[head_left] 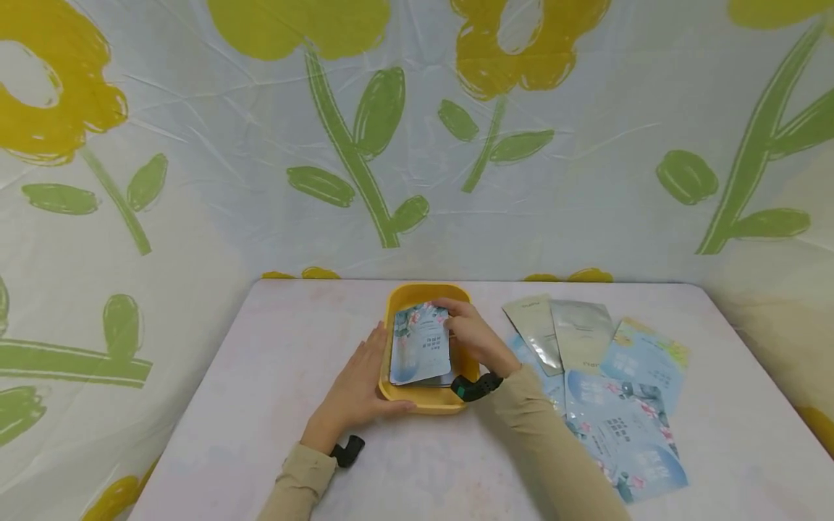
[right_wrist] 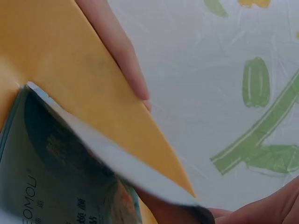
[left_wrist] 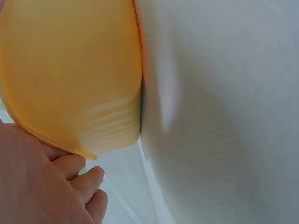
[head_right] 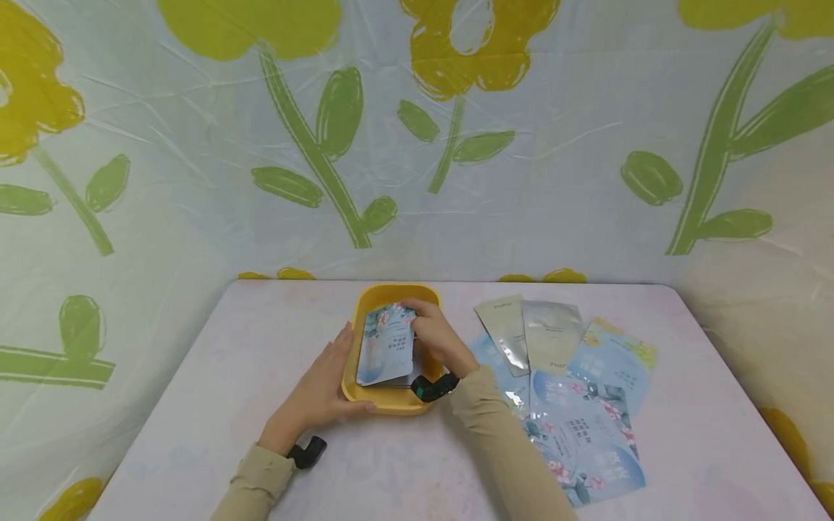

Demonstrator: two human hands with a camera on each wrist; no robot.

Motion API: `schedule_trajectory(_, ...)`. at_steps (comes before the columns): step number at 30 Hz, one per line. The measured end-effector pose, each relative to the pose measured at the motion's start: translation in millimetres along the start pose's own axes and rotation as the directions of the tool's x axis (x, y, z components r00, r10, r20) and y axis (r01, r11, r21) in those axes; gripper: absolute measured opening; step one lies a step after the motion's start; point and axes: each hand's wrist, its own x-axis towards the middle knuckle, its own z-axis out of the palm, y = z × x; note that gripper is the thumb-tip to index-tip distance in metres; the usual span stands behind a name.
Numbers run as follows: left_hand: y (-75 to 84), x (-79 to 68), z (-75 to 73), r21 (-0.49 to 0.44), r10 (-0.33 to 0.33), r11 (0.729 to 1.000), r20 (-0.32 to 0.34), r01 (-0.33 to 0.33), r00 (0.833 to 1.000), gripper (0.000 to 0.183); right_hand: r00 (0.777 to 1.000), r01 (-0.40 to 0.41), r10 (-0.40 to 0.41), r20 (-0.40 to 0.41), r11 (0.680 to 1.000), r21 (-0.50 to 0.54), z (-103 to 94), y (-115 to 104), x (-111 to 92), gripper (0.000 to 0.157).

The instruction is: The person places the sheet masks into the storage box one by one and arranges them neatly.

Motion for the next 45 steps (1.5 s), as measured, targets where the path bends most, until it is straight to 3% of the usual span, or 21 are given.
schedule_trajectory(7,0.2,0.0,-0.3,0.012,0.014,1.000,-0.008,-0.014,1.000,0.133,0.999,-0.034,0.034,-0.023,0.999,-0.003,3.8,7.5,0.1,0.062)
schedule_trajectory(16,2.4,0.3,-1.3,0.010,-0.020,1.000,0.028,0.020,0.999,0.133,0.997,-0.048,0.041,-0.059,0.992,-0.115,7.2,8.8,-9.3,0.056)
schedule_trajectory(27,1.6,0.7,-0.9,0.006,-0.012,1.000,0.004,0.012,1.000,0.133,0.997,-0.055,0.052,-0.065,0.997,-0.053,9.5,10.7,-11.0,0.066)
schedule_trajectory(37,1.2,1.9,0.5,0.025,-0.016,1.000,0.002,0.016,1.000,0.133,0.993,-0.082,0.084,-0.077,0.996,0.027,7.7,8.1,-8.1,0.064)
schedule_trajectory(45,1.1,0.8,0.9,0.016,-0.016,1.000,0.000,0.016,1.000,0.133,0.994,0.009,-0.003,-0.106,0.998,0.056,5.8,11.3,-10.1,0.059)
